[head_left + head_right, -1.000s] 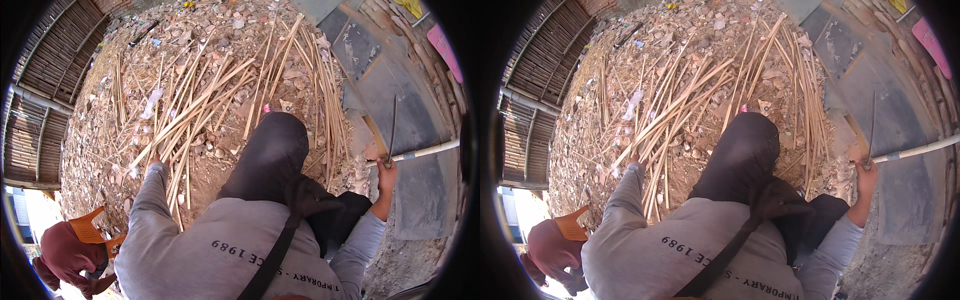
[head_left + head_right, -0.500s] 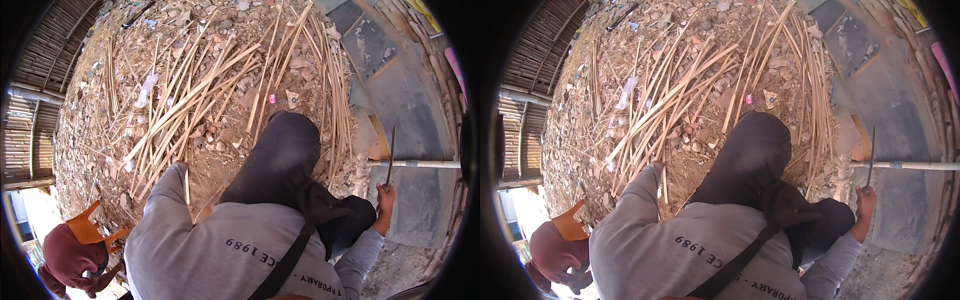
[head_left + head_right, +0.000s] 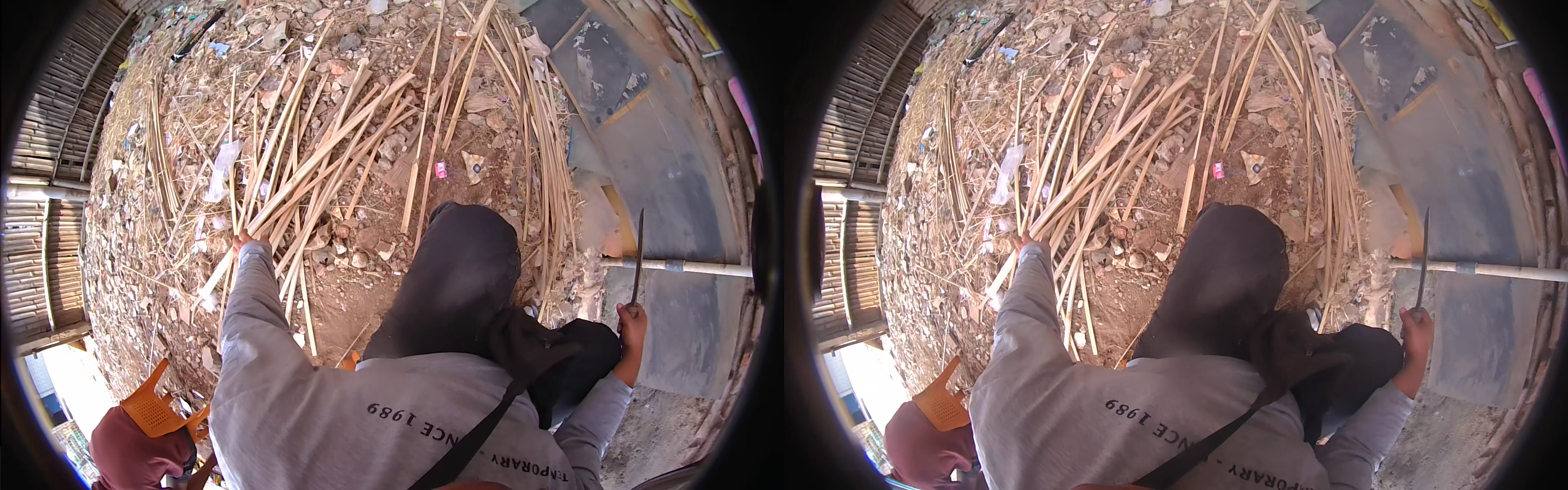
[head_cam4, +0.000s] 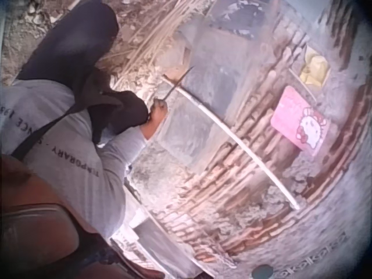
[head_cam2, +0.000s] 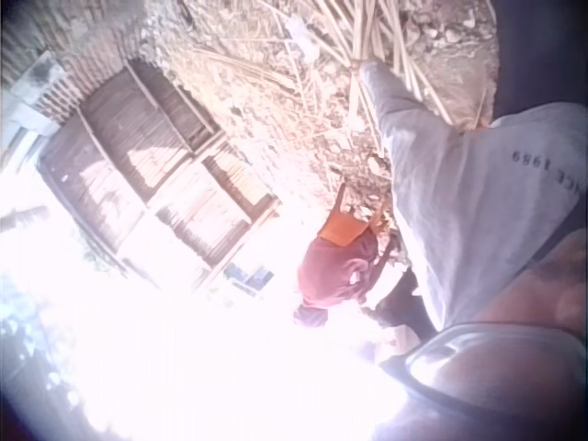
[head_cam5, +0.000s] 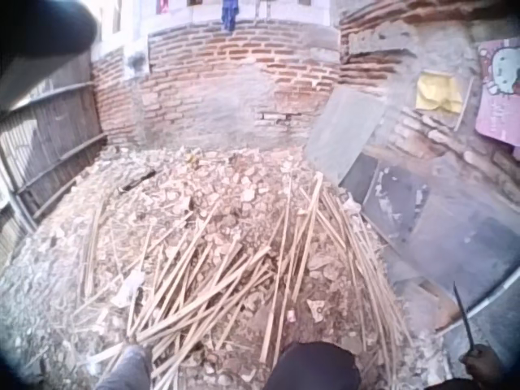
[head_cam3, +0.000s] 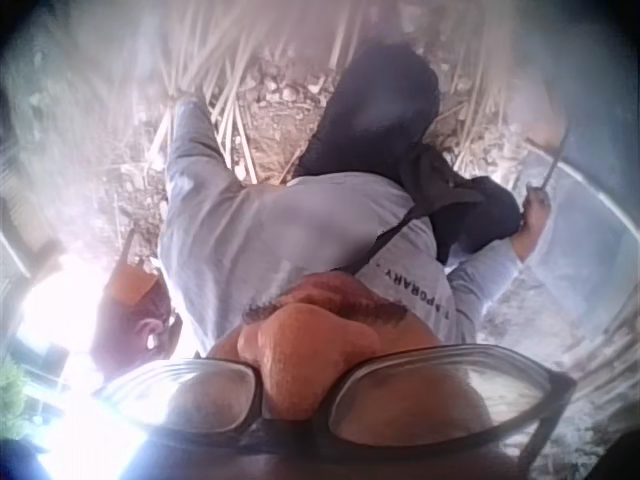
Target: The person processes long bamboo strips using a cleaver by hand while sitting on the ground, scraping the surface and shaving the edges of the strips one at a time.
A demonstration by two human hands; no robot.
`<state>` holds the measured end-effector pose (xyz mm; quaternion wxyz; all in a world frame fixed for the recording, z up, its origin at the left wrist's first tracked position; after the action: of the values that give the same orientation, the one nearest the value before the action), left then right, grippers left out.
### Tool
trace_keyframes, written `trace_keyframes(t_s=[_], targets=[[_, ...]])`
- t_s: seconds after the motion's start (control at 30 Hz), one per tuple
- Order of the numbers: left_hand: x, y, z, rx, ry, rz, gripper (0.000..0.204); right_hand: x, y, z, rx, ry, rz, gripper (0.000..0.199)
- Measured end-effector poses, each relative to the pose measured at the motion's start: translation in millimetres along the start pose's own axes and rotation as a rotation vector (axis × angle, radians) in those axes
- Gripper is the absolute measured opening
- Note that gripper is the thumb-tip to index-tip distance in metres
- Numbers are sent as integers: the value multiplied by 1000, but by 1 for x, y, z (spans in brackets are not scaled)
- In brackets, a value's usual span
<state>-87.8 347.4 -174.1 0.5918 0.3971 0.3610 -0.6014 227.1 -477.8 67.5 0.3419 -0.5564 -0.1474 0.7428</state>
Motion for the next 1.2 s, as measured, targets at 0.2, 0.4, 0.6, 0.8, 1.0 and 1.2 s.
trace_keyframes(t_s=[0.2,0.4,0.6,0.8,1.0,1.2], targets=[[30,-3,-42,-4,-80,-111,74,11,-13,-7,5,-143,80,21],[15,7,-41,-95,-75,-210,85,25,-28,-8,-34,-149,311,30],[-12,9,-16,-96,-186,-191,87,31,-43,-7,-57,-150,423,35],[28,-22,-55,-51,-121,-194,85,40,-65,-2,-87,-156,413,37],[58,-38,-59,1,-84,-168,82,48,-72,-2,-184,-145,453,40],[83,-59,-61,93,10,-270,82,62,-74,-13,-212,-185,536,42]])
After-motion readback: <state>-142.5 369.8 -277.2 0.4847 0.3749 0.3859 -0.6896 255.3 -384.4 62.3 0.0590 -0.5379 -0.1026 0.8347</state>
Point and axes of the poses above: each hand's wrist, its own z-axis away from the middle knuckle, its own x-axis out of the palm, y = z × x, the point moved 3 cm from there along -z, towards the middle knuckle, and after that the axes turned 7 degrees about -y, right-handed, at the moved point
